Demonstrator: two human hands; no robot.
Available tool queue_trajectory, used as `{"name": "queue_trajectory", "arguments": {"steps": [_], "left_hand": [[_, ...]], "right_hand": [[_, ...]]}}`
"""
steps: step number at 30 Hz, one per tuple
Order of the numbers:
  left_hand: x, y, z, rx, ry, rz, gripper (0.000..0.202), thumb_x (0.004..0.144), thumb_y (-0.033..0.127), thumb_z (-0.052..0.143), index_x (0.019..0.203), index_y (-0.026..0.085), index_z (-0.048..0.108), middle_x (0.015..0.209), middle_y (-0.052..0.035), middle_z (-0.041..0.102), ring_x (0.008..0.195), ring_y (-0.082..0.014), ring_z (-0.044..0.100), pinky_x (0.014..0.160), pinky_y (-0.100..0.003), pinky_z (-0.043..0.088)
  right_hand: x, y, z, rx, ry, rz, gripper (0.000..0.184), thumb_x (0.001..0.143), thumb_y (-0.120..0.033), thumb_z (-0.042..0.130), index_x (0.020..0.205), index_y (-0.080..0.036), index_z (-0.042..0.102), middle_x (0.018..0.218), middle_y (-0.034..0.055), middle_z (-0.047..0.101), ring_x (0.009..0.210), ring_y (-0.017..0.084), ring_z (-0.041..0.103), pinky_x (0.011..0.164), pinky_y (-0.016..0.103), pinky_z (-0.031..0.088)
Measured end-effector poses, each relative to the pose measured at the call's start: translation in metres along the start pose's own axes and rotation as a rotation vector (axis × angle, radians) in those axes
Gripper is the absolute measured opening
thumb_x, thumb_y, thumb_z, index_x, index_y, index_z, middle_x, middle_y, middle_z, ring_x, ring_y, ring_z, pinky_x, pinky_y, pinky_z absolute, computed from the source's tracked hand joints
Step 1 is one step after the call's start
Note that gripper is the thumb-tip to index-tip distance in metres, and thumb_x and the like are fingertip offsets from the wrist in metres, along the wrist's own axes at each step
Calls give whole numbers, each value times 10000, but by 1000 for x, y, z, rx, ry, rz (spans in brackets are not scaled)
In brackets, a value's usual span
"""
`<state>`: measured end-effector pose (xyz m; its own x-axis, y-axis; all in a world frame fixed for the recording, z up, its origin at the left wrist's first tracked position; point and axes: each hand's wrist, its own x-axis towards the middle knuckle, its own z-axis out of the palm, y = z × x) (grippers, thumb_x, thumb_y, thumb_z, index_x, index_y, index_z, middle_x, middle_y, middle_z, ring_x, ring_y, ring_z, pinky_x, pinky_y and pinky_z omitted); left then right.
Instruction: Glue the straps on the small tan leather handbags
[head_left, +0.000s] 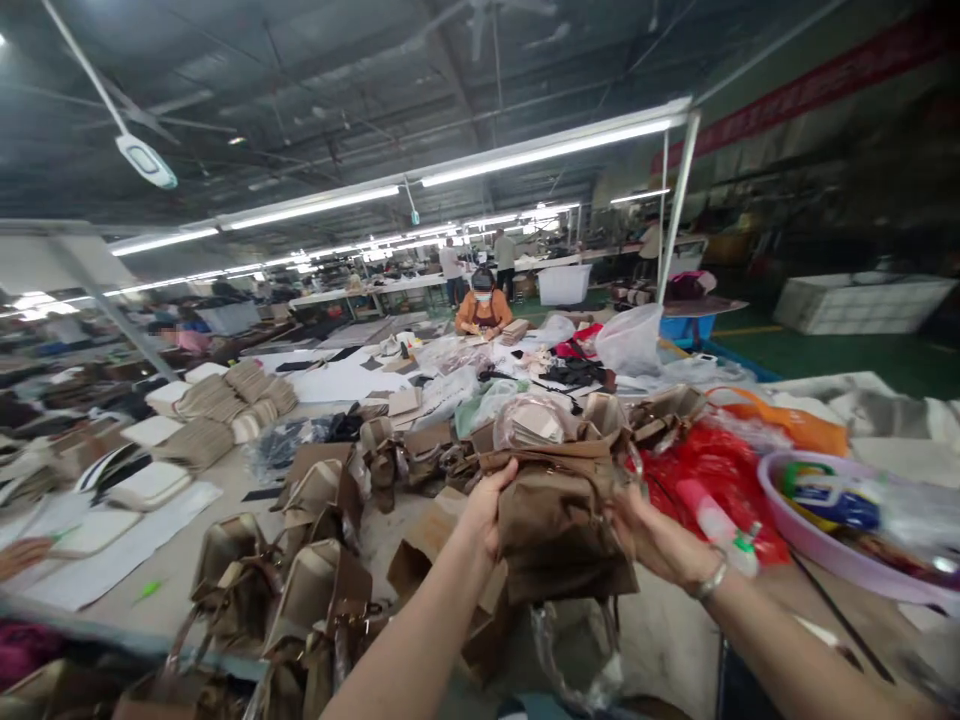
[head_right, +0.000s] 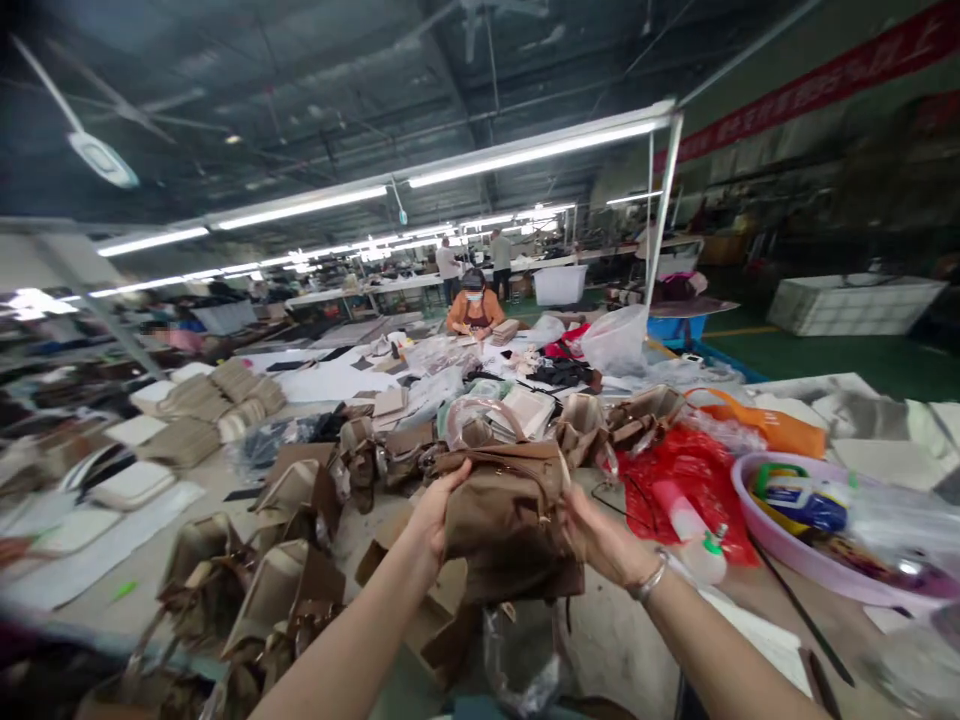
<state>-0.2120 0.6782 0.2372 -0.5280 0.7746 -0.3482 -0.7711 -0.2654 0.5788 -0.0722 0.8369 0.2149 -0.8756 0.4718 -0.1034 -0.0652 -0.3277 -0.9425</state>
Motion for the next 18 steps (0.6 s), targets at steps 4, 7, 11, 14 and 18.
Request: {"name": "queue_trajectory", "arguments": {"steps": [4,7,11,14,18], "left_hand": [[2,2,-32,-99,95,-156,406,772,391,590,1016,68,610,829,-142,715,793,-283,677,772,-427,525],[-5,0,-53,-19,139,-200,425,748,413,613,970,50,627,794,-159,708,801,-289,670,780,-418,513],[-20,14,-86,446,154,65,399,715,422,663,941,94,660,896,-136,693,919,-288,630,872,-405,458],[-32,30,-107,907,251,331,380,673,438,700,911,142,691,1043,-122,649,1094,-309,526,990,-411,351],[-46,32,-114,753,-22,175,430,775,413,608,1109,143,630,1143,-114,629,1105,-279,533,972,-394,376]], "right_hand": [[6,39,42,-41,-308,10,566,685,-441,693,1195,-240,551,1149,60,635,1141,247,525,977,403,395],[18,60,65,-88,-173,62,448,655,-298,717,1086,-212,633,1029,41,690,1035,255,592,939,400,425],[41,81,77,91,88,204,195,606,-218,677,793,-174,713,750,28,722,765,239,663,756,349,498],[57,88,82,140,154,219,123,613,-218,629,698,-175,706,681,19,711,726,217,659,688,308,500],[71,95,93,114,105,269,78,619,-216,609,604,-178,676,578,11,671,622,198,628,604,294,491]]}}
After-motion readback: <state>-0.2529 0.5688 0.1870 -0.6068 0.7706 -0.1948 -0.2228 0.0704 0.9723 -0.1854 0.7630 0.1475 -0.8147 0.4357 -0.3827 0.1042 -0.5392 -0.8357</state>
